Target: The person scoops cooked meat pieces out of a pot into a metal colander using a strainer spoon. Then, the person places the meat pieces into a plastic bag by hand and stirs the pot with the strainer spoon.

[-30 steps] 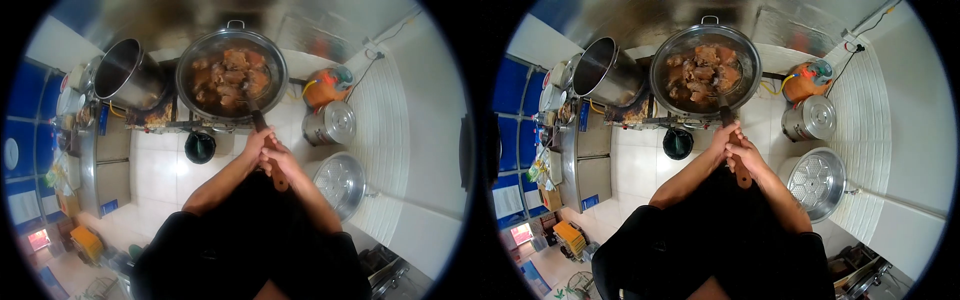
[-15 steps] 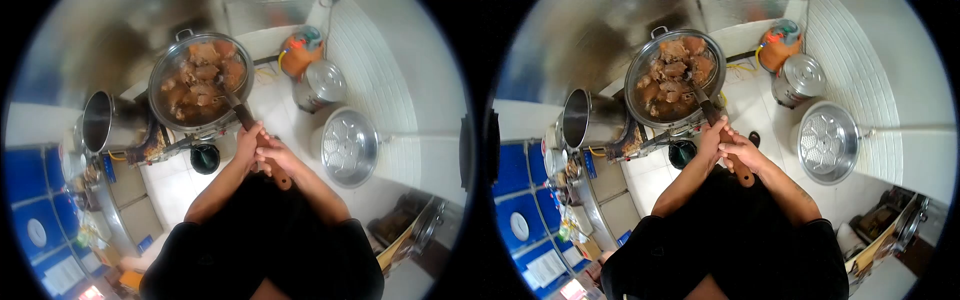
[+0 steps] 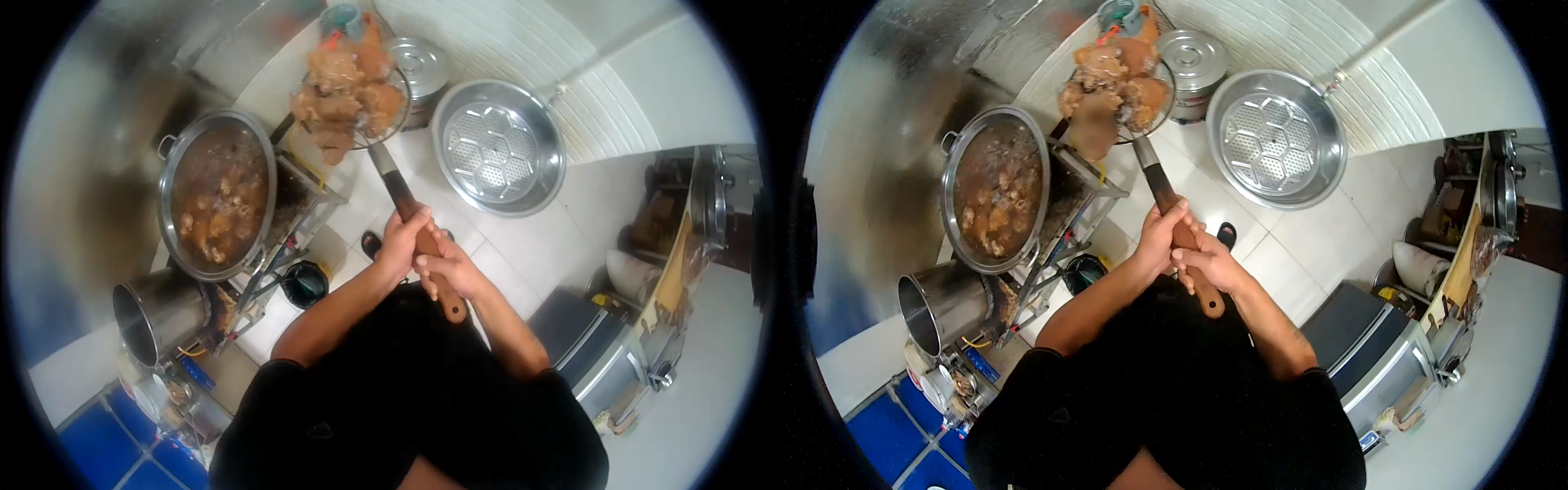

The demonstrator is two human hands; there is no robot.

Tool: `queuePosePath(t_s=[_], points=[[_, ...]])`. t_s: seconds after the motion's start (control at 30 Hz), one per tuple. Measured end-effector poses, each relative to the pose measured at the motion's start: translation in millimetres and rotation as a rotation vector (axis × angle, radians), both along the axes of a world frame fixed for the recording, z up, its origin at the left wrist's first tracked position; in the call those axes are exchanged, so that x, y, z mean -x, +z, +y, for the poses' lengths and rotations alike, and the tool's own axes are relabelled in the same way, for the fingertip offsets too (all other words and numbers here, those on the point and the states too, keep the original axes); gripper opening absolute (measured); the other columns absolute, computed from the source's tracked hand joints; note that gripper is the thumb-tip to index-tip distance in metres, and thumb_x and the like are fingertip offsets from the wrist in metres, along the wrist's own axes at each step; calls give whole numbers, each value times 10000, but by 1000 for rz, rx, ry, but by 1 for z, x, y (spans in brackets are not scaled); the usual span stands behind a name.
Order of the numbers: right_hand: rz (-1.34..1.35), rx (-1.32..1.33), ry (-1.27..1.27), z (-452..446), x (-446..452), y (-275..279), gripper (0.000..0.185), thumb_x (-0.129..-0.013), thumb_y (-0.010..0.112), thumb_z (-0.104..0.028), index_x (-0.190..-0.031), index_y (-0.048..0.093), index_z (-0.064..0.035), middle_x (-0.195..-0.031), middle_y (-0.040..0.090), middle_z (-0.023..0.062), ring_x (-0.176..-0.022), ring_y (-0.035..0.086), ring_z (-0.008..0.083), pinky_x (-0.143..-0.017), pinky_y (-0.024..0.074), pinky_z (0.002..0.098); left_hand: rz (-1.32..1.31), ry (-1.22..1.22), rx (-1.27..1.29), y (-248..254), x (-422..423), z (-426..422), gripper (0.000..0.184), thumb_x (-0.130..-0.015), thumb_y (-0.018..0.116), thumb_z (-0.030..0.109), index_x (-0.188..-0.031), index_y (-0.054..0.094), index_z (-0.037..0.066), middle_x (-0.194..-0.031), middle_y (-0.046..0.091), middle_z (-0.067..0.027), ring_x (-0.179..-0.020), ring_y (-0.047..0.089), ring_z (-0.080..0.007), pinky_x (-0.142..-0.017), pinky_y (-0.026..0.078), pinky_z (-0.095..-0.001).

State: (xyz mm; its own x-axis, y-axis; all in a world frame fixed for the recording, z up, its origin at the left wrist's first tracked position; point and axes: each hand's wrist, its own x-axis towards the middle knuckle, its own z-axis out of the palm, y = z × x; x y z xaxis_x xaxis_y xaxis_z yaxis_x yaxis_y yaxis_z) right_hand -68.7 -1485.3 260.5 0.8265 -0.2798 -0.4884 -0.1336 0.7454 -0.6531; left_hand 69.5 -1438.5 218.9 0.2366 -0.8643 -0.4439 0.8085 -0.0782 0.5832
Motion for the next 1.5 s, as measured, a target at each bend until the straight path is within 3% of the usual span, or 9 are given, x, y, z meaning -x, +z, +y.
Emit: queuePosePath(t_s=[0.6,0.67,0.7,0.97,1.03,1.17,1.33,1.47,1.5], points=[[407,-46,-440,-122,208,-74,96,-1008,586,-155,-1037,526,-86,-806,580,24,-581,587,136,-494,526,306,440,-563,-247,-176,249,-170,335,-1031,653,368,-880,570,81,-846,616,-59,-868,644,-243,-819,558,-357],[429,-72,-422,-137,217,-89,88,-1005,592,-151,-1040,544,-85,-795,593,23,-578,589,139,-493,524,307,463,-564,-216,-199,263,-184,377,-1003,659,448,-920,611,83,-907,665,-45,-591,585,-133,-448,433,-266],[433,-61,-423,-142,220,-93,85,-1005,594,-155,-1036,560,-84,-786,603,23,-579,594,142,-492,522,308,457,-567,-221,-207,267,-188,395,-998,657,470,-930,619,83,-925,680,-40,-529,536,-110,-436,415,-258],[530,-14,-361,-175,231,-95,88,-1002,578,-147,-971,575,-64,-771,601,35,-572,591,155,-485,520,320,456,-527,-330,-179,276,-218,423,-1002,632,516,-955,623,96,-925,706,-57,-514,552,-124,-401,405,-267],[594,54,-332,-182,231,-93,73,-986,569,-122,-965,569,-52,-763,600,44,-562,591,168,-481,522,333,487,-594,-233,-184,275,-223,431,-1007,629,538,-944,609,111,-989,685,-72,-849,666,-173,-669,559,-313],[699,115,-300,-198,231,-88,61,-954,572,-103,-949,551,-46,-750,599,54,-539,586,182,-469,517,355,443,-621,-208,-191,282,-234,462,-988,629,590,-960,612,129,-983,691,-63,-777,666,-159,-593,543,-306],[741,179,-310,-212,229,-82,63,-921,573,-88,-914,570,-25,-741,597,55,-529,580,182,-473,517,363,371,-533,-167,-178,286,-250,520,-1003,573,626,-870,564,124,-676,582,-52,-445,472,-165,-414,374,-311],[838,225,-250,-225,222,-71,83,-909,574,-74,-892,588,7,-730,614,77,-528,595,187,-455,510,374,252,-517,-148,-164,279,-261,562,-1005,534,661,-947,592,105,-736,578,-45,-532,495,-163,-452,388,-306],[861,266,-261,-227,219,-70,81,-904,574,-66,-897,590,12,-725,615,80,-523,596,190,-449,509,371,241,-541,-274,-150,272,-262,588,-1012,484,688,-1006,587,109,-775,580,-51,-623,571,-175,-528,480,-314]])
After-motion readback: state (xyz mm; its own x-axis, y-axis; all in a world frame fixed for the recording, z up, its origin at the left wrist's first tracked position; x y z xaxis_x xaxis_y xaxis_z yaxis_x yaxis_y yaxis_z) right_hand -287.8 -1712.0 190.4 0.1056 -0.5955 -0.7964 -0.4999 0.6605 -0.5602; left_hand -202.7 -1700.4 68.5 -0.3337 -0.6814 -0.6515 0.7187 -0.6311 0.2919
